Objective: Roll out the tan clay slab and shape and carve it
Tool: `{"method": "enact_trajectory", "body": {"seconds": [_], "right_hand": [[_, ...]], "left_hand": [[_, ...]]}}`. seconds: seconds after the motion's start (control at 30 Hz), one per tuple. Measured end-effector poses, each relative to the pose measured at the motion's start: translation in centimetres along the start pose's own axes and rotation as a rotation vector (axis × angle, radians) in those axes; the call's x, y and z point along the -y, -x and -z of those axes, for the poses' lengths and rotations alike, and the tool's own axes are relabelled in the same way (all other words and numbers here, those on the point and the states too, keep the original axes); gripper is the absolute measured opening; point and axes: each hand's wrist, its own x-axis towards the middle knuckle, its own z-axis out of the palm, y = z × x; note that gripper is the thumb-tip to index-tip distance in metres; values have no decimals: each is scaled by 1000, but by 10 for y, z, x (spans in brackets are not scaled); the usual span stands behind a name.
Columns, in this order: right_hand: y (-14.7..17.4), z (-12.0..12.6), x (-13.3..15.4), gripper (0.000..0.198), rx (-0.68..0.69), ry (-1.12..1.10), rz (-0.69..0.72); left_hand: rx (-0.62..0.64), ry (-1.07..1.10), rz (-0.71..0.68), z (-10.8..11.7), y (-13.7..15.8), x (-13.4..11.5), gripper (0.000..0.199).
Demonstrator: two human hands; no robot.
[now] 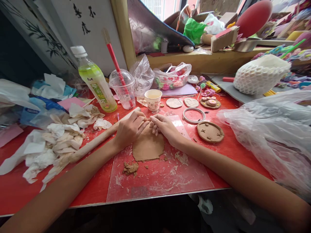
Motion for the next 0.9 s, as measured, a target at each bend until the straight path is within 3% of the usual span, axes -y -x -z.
{"method": "enact_trajectory", "body": {"seconds": [0.9], "right_hand": [[0,0,-2,21,-5,31,14]], "left_hand": [[6,-4,9,1,-1,-1,13]]}}
